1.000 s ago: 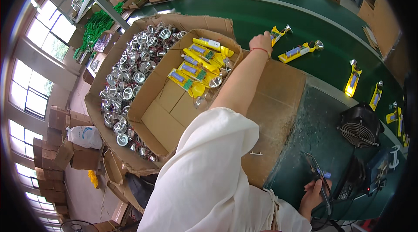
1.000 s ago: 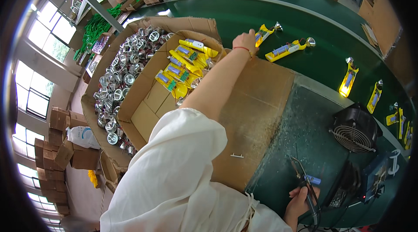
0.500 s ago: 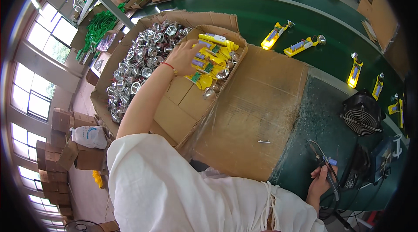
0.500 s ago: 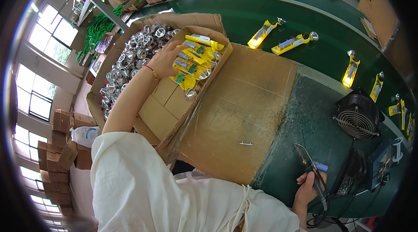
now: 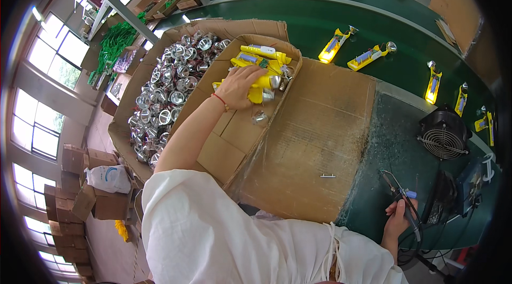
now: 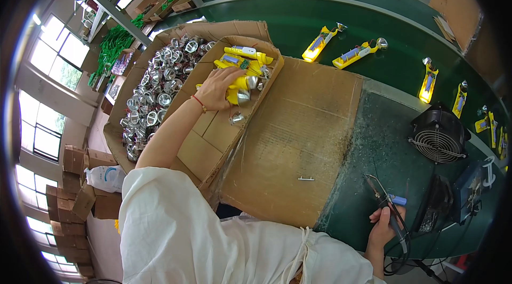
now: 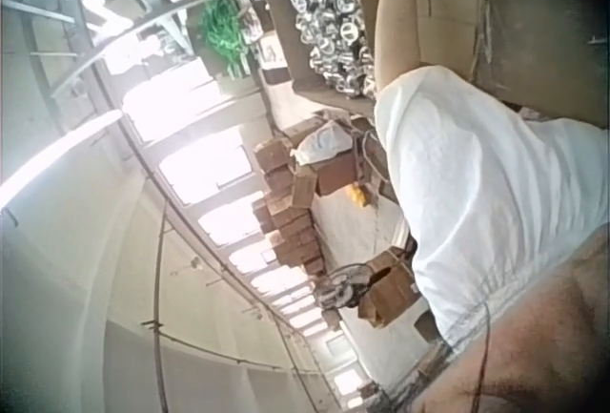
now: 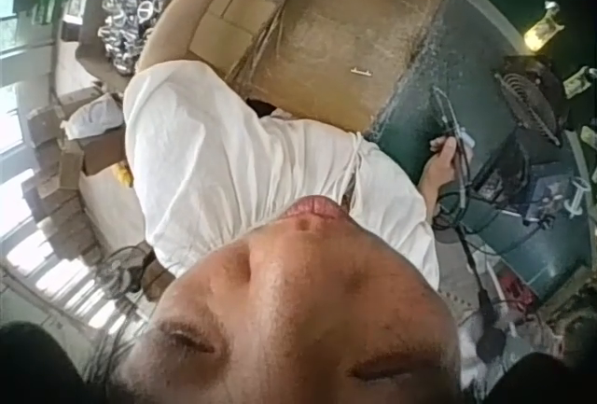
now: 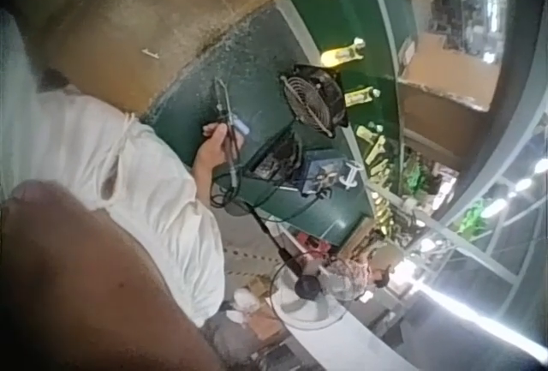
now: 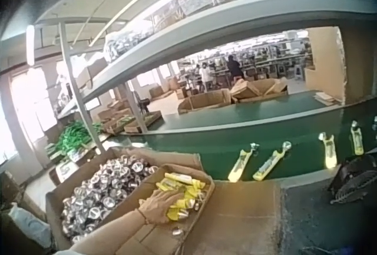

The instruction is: The recorder is soldering wires to small circuit boards and assembling them into yellow portable lamps or flashlights.

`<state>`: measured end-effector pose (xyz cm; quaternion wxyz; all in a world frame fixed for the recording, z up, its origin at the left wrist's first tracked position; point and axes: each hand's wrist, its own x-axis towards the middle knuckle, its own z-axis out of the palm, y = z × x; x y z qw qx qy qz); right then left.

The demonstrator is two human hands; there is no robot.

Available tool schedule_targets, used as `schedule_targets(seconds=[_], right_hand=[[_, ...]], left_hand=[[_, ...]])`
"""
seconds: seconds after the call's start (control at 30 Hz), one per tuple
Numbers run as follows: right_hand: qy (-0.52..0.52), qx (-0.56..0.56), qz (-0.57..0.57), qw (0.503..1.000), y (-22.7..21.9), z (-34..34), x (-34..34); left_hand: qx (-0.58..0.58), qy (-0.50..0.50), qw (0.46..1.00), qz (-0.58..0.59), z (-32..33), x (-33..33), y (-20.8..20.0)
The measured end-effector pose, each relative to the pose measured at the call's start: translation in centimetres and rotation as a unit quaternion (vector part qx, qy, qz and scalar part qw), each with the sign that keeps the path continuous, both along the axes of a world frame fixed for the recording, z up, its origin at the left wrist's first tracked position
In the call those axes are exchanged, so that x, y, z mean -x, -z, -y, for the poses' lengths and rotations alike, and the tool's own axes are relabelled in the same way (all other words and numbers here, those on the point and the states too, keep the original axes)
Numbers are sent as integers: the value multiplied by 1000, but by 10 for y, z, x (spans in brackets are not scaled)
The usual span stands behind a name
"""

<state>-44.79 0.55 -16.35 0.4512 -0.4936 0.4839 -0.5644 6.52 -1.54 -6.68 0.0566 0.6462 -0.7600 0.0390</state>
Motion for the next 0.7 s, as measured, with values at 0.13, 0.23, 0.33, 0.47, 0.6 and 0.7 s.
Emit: schedule_targets(seconds=[0.13, 0.23, 0.33, 0.47, 0.6, 0.7], right_hand=[[2, 6, -11, 1000, -1, -2, 0], [5, 6, -12, 1000, 0, -1, 0], [4, 5, -10, 1000, -1, 0, -2], [7, 3, -19, 1000, -1, 3, -2], [13, 9, -15, 1000, -4, 2, -2], [7, 5, -5, 1000, -7, 0, -3]], left_hand=[[78, 13, 997, -13, 8, 2, 9], [98, 12, 995, -6, 8, 2, 11], [74, 5, 997, 0, 11, -1, 6], [-8, -10, 1000, 5, 22, -1, -7], [-16, -30, 999, -3, 24, 4, -11], [13, -24, 1000, 12, 17, 1, -1]])
